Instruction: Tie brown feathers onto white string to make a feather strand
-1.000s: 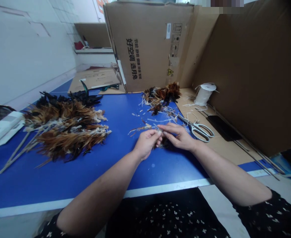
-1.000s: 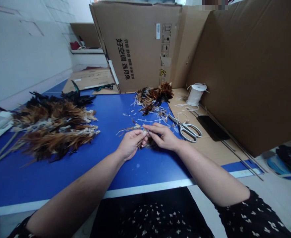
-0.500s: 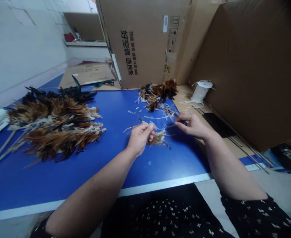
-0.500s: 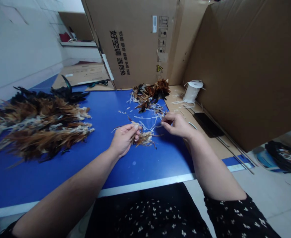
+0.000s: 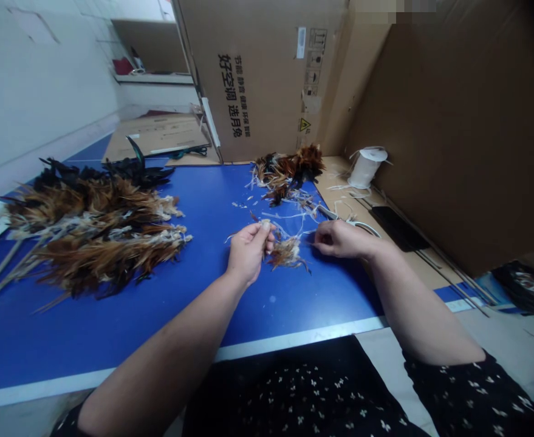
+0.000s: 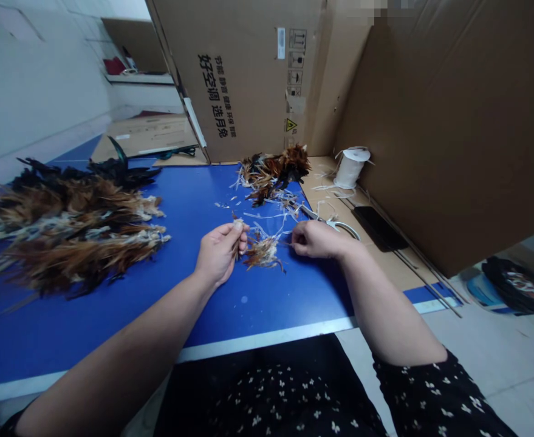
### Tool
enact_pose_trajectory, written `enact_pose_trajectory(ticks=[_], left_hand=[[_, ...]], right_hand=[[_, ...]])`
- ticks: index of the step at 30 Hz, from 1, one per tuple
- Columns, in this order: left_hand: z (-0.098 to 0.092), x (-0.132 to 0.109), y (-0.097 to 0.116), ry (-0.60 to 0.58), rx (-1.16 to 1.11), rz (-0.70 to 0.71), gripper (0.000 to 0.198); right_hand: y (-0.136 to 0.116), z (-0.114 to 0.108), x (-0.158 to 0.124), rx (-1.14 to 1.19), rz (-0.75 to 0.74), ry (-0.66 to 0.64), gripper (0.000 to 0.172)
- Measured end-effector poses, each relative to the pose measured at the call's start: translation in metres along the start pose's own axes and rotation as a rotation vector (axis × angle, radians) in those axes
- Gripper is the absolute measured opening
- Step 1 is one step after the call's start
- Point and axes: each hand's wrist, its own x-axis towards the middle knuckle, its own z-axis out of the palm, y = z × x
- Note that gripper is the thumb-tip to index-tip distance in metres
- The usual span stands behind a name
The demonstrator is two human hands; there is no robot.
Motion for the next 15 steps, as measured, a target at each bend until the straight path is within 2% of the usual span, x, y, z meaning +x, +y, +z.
enact_pose_trajectory(ticks=[5,8,12,15], left_hand=[[0.000,0.001,0.007,0.039,-0.040,0.020,0.037],[0.000,0.002,0.011,0.069,-0.057,0.052,0.037],[-0.001,0.003,0.013,0.092,-0.042,0.070,0.037],[-0.002,0.004,0.011,0.091,0.026,0.078,0.037]], right_hand=[[-0.008,0.000,0.000,0.218,-0.101,0.272,0.012],[-0.008,0.006,0.004,0.263,-0.163,0.419,0.015],[-0.010,0.017,0.013,0.170,-0.359,0.482,0.009],[-0.020,0.020,0.015,0.040,-0.493,0.474,0.013]])
